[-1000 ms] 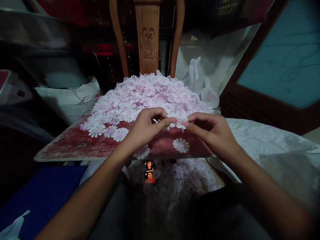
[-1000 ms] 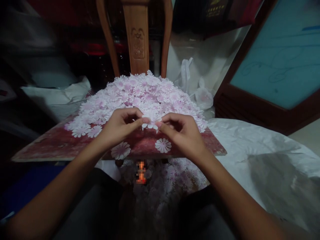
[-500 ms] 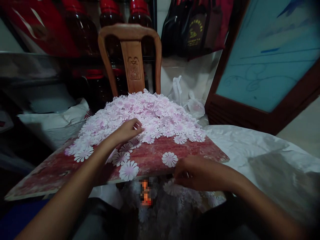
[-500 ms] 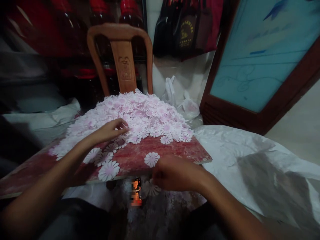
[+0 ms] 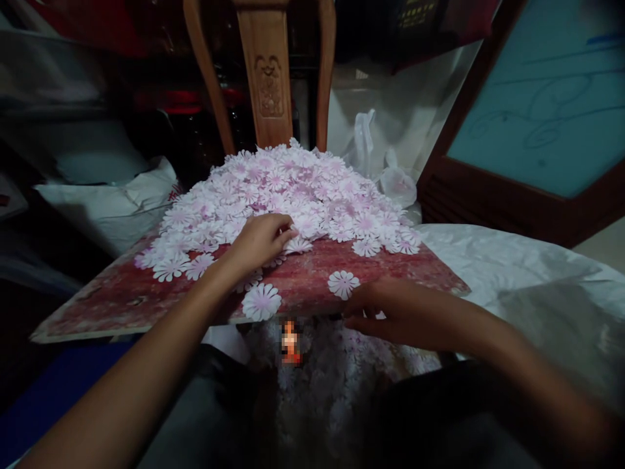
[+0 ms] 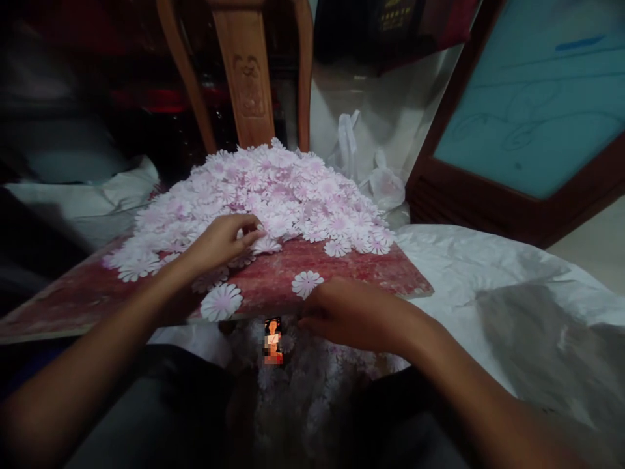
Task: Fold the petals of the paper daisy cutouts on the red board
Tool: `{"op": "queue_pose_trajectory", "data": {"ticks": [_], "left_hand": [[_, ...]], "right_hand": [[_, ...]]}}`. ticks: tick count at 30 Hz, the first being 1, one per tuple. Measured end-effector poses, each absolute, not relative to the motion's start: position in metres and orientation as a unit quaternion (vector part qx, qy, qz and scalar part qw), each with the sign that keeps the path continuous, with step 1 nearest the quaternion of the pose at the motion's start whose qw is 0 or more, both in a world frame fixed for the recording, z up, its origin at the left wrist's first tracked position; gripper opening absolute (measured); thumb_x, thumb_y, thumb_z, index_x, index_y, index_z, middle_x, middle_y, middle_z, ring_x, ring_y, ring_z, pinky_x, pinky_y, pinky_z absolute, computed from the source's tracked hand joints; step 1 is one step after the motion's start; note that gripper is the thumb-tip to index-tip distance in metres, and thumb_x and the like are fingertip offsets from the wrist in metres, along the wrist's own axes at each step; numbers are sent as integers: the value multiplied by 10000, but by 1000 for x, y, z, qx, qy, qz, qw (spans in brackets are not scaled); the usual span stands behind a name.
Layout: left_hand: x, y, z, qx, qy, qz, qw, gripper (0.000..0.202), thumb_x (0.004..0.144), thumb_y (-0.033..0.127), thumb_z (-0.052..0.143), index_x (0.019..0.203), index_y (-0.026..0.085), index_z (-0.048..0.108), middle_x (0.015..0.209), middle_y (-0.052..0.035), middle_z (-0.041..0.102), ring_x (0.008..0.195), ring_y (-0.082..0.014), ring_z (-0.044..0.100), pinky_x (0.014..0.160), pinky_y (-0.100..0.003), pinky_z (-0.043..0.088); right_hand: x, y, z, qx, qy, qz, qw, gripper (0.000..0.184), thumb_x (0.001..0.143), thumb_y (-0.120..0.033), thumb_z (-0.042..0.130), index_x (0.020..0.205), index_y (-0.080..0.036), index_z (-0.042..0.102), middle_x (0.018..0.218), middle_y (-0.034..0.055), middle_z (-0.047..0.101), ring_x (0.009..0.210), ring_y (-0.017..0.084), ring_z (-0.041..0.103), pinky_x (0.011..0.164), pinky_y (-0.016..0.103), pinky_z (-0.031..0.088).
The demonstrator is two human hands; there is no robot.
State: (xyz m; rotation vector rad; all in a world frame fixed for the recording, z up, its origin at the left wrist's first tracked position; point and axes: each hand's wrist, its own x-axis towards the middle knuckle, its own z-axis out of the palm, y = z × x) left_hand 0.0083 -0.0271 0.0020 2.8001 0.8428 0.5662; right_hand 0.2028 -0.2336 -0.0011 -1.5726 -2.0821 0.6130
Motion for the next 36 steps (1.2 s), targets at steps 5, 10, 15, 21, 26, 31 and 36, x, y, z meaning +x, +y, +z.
{"op": "queue_pose_trajectory", "data": {"ticks": [5, 10, 15, 21, 26, 31, 36], "left_hand": [[4, -48, 17, 918, 263, 280, 99, 257, 936, 334, 477, 758, 161, 545, 755, -32, 595, 725, -150, 506, 680, -275, 315], [5, -79, 27, 916, 197, 278, 214, 177, 896, 278, 547, 800, 155, 630, 774, -9, 635, 740, -133, 547, 681, -250, 352], [7, -96, 29, 920, 114, 232, 295, 161, 890, 265, 574, 842, 155, 681, 814, 2, 667, 782, -120, 584, 729, -225, 410], [1, -76, 27, 899, 134, 289, 300, 207, 902, 324, 585, 960, 155, 691, 912, -23, 701, 849, -125, 630, 759, -217, 441], [-13, -44, 6, 932, 251, 207, 160, 351, 862, 375, 616, 1122, 140, 627, 1098, -102, 646, 991, -220, 588, 858, -318, 431], [-21, -22, -10, 930, 302, 115, 177, 307, 830, 282, 597, 1103, 145, 619, 1075, -113, 637, 897, -206, 584, 778, -300, 420], [-18, -17, -13, 924, 299, 107, 211, 117, 803, 262, 575, 846, 168, 630, 804, -52, 642, 708, -154, 559, 637, -264, 361]], "right_hand": [[196, -227, 7, -580, -752, 234, 206, 193, 885, -299, 611, 790, -191, 740, 705, 20, 676, 625, 126, 565, 590, 231, 398], [188, -221, 11, -647, -653, 158, 360, 449, 874, -457, 642, 1269, -246, 609, 1091, 37, 674, 714, 105, 586, 608, 221, 459], [186, -211, 12, -618, -582, 203, 489, 554, 770, -409, 764, 1255, -191, 610, 1003, 56, 675, 603, 73, 542, 531, 196, 458], [182, -208, 17, -623, -562, 130, 528, 207, 784, -323, 754, 890, -147, 732, 688, 18, 645, 539, 67, 513, 492, 178, 395], [180, -210, 18, -629, -566, 142, 514, 235, 772, -364, 764, 855, -148, 724, 664, 13, 634, 509, 50, 481, 458, 165, 355], [182, -214, 16, -640, -584, 126, 483, 276, 797, -433, 731, 857, -165, 716, 779, 38, 676, 617, 77, 543, 503, 169, 382], [185, -217, 15, -657, -600, 97, 447, 272, 810, -451, 706, 852, -182, 717, 779, 31, 680, 626, 86, 530, 496, 175, 367]]}}
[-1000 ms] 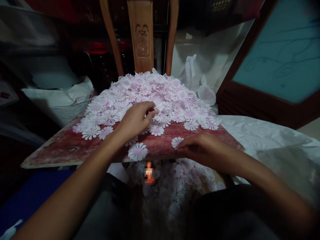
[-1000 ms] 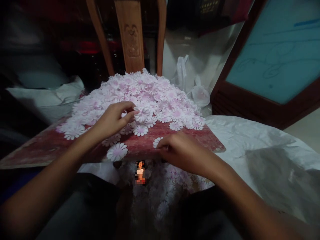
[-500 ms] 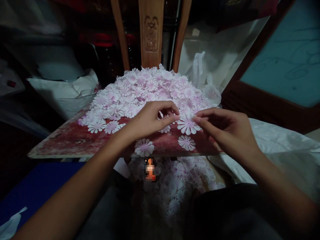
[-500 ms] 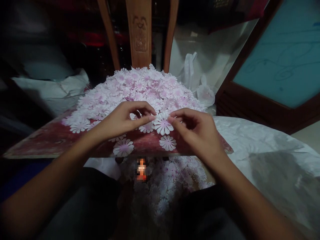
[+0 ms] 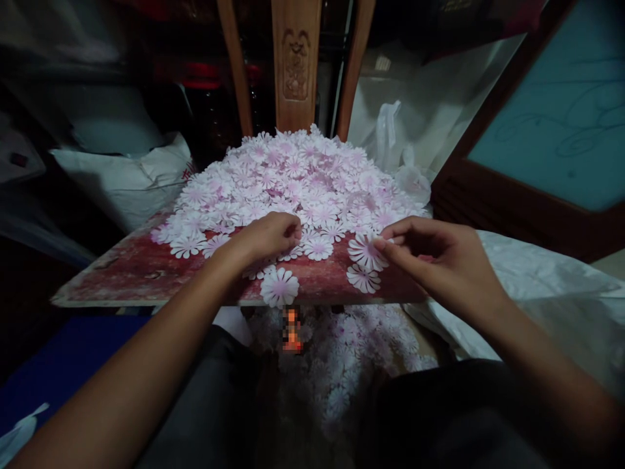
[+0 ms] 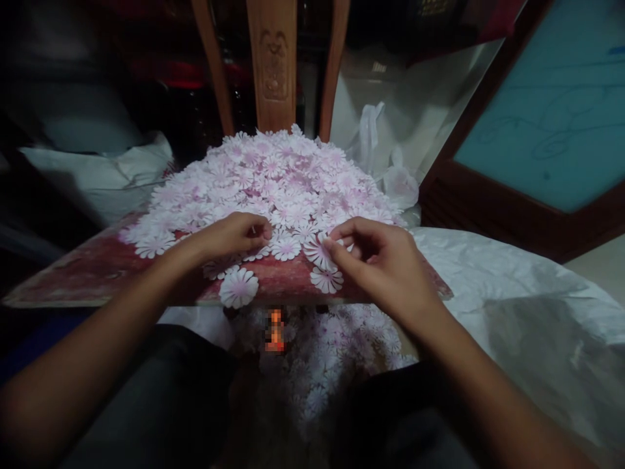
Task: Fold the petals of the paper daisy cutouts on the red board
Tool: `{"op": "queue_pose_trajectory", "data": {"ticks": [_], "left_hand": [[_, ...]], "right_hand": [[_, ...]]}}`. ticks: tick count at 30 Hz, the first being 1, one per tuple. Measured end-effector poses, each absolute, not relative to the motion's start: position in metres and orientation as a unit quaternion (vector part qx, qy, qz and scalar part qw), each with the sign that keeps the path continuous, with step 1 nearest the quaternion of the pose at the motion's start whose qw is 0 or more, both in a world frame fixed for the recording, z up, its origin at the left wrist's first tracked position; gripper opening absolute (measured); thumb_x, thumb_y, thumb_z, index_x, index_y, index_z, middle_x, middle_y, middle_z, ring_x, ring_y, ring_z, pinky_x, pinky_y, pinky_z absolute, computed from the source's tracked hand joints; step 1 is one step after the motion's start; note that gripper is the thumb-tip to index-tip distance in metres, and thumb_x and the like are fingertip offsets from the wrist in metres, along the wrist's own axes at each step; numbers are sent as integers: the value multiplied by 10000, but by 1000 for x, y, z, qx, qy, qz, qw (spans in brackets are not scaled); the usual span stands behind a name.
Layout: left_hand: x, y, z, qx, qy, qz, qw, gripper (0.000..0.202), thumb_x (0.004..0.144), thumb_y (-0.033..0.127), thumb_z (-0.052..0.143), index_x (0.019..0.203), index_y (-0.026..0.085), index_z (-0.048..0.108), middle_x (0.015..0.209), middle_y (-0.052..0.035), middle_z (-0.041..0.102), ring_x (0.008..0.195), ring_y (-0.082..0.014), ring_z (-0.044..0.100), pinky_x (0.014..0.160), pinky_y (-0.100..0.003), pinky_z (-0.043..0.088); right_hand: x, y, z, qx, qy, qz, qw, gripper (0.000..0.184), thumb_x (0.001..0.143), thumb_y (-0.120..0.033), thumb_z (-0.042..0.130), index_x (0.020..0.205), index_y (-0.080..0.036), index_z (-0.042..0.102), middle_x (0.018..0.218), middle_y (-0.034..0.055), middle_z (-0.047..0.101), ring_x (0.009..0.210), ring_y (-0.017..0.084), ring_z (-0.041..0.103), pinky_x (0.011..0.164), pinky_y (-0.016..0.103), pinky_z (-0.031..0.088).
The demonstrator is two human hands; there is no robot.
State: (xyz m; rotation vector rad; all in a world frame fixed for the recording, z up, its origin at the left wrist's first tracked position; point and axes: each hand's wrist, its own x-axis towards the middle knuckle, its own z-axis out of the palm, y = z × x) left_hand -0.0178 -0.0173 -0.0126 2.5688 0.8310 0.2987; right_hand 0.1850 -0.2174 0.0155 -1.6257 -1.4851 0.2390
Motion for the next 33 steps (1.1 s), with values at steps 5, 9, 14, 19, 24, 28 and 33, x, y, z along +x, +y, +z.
{"op": "queue_pose_trajectory", "data": {"ticks": [5, 9, 14, 19, 24, 28, 33], "left_hand": [[-13, -16, -17, 923, 307, 115, 202, 218, 767, 327, 642, 922, 176, 618, 825, -45, 642, 688, -150, 541, 602, -258, 331], [-9, -17, -16, 929, 299, 113, 184, 112, 800, 253, 558, 730, 170, 587, 737, -40, 604, 650, -140, 506, 608, -269, 314], [-6, -20, -11, 932, 291, 146, 162, 146, 850, 297, 517, 813, 166, 571, 842, -62, 610, 745, -164, 515, 667, -285, 327], [-1, -28, -5, 916, 302, 209, 163, 101, 855, 267, 469, 857, 173, 506, 826, -43, 600, 744, -161, 519, 681, -280, 340], [3, -36, 3, 881, 283, 324, 199, 70, 771, 199, 559, 827, 163, 537, 809, -14, 617, 730, -132, 553, 656, -249, 355], [4, -39, 5, 874, 270, 338, 221, 304, 772, 164, 599, 1075, 162, 566, 793, 1, 651, 719, -127, 586, 653, -233, 396], [7, -41, 3, 870, 259, 321, 269, 128, 780, 197, 657, 893, 140, 670, 805, -37, 704, 757, -139, 631, 648, -226, 421]], "right_hand": [[188, -219, 15, -661, -608, 93, 431, 219, 821, -398, 694, 868, -186, 723, 777, 26, 676, 613, 84, 525, 513, 175, 376], [189, -222, 15, -663, -612, 85, 423, 183, 824, -363, 687, 857, -187, 722, 754, 20, 669, 609, 79, 524, 515, 171, 369], [192, -224, 15, -667, -609, 88, 421, 180, 819, -368, 695, 855, -194, 724, 778, 20, 685, 616, 77, 531, 514, 161, 378], [194, -227, 16, -660, -615, 96, 421, 173, 822, -364, 697, 865, -197, 718, 711, 1, 639, 582, 57, 499, 487, 140, 353], [193, -232, 21, -649, -632, 165, 391, 146, 801, -309, 681, 803, -163, 664, 609, -24, 541, 524, 49, 435, 454, 153, 308], [191, -238, 27, -622, -683, 220, 315, 120, 759, -178, 590, 672, -157, 510, 609, -34, 485, 557, 53, 411, 487, 177, 297], [190, -241, 25, -588, -744, 238, 212, 124, 695, -115, 542, 605, -158, 469, 605, -40, 489, 592, 62, 419, 528, 212, 295]]}}
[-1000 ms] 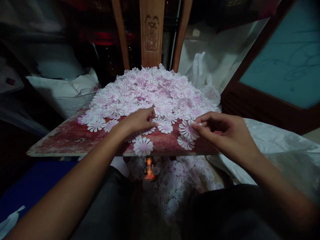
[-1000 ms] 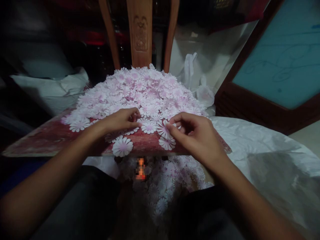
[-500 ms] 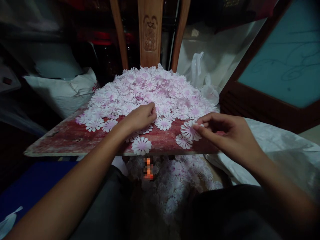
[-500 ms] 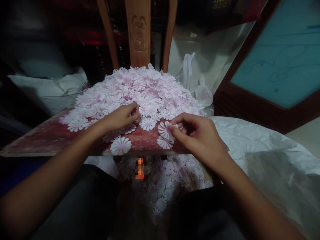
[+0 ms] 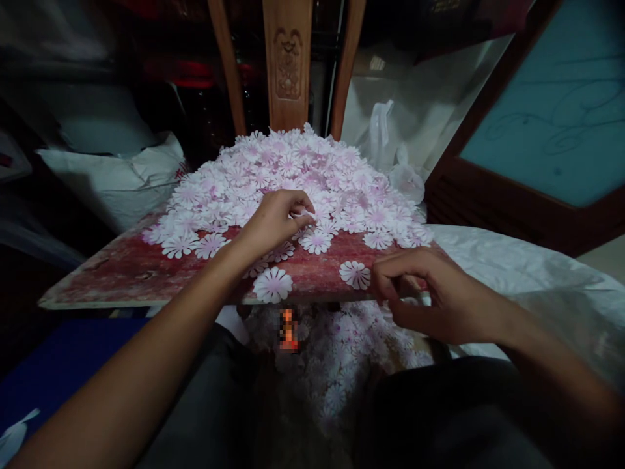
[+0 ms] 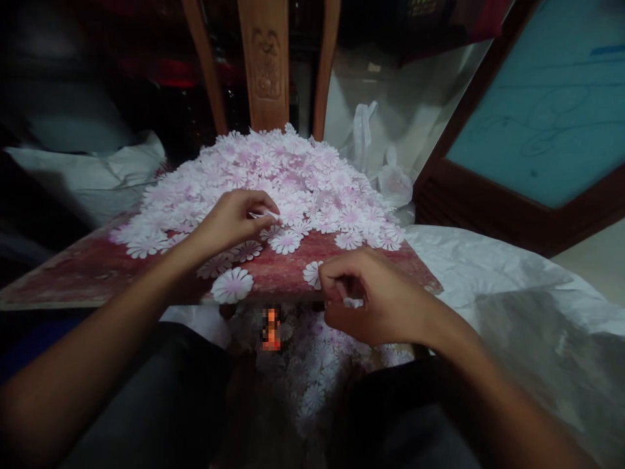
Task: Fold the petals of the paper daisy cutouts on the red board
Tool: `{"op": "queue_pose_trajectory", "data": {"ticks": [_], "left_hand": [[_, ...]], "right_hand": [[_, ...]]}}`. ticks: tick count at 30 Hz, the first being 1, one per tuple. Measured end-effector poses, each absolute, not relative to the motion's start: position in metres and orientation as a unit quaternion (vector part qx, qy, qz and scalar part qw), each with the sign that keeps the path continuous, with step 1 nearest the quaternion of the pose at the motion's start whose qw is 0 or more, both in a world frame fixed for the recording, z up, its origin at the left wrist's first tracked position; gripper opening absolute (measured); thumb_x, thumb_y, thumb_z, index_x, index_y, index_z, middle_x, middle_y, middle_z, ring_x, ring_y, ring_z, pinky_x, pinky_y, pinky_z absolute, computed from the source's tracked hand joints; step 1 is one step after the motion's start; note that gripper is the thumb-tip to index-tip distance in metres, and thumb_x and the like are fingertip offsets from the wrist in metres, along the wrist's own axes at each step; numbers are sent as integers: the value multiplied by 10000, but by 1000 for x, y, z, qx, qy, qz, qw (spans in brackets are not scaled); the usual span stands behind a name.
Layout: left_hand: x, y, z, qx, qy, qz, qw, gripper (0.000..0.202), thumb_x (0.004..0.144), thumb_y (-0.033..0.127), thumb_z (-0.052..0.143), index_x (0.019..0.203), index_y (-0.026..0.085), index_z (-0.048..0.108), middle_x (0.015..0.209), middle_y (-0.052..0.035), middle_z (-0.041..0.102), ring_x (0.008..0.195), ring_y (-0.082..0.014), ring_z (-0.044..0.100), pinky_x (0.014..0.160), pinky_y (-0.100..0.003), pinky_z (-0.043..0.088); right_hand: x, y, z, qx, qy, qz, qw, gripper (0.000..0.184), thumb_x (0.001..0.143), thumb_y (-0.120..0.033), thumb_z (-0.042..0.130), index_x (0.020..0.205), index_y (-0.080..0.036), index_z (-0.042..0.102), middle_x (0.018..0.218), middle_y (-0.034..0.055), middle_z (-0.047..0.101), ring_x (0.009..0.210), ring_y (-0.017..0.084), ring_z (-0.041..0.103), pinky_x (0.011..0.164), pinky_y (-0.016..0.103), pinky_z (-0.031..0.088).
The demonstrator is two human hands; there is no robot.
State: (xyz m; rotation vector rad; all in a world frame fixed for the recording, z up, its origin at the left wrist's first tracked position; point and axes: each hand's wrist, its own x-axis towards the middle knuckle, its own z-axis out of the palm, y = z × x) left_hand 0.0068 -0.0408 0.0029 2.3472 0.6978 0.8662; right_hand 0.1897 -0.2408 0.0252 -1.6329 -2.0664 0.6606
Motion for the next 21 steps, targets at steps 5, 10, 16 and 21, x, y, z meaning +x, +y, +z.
{"op": "queue_pose_trajectory", "data": {"ticks": [5, 10, 16, 21], "left_hand": [[6, -43, 6, 896, 223, 278, 264, 171, 822, 273, 651, 760, 119, 693, 677, -19, 668, 640, -112, 587, 592, -212, 361], [3, -43, 9, 912, 218, 262, 229, 171, 835, 281, 646, 795, 134, 723, 684, -10, 654, 659, -108, 561, 609, -214, 346], [8, -53, 11, 921, 189, 225, 255, 147, 829, 211, 624, 892, 158, 746, 815, -12, 726, 717, -111, 602, 688, -220, 406], [14, -69, 15, 928, 150, 185, 286, 187, 863, 260, 601, 926, 178, 757, 894, -6, 750, 824, -139, 652, 736, -230, 422]], "right_hand": [[188, -239, 16, -597, -766, 185, 152, 323, 831, -302, 579, 580, -157, 437, 582, -39, 499, 567, 62, 406, 556, 237, 305], [186, -234, 13, -608, -764, 120, 181, 300, 863, -354, 603, 638, -167, 536, 577, -56, 517, 554, 47, 414, 526, 216, 290], [190, -229, 15, -645, -701, 145, 268, 181, 898, -381, 599, 867, -219, 674, 690, -59, 614, 613, 55, 508, 555, 191, 353], [190, -225, 15, -646, -670, 152, 332, 273, 888, -399, 629, 1132, -275, 629, 733, -69, 629, 642, 62, 558, 558, 175, 390]]}}
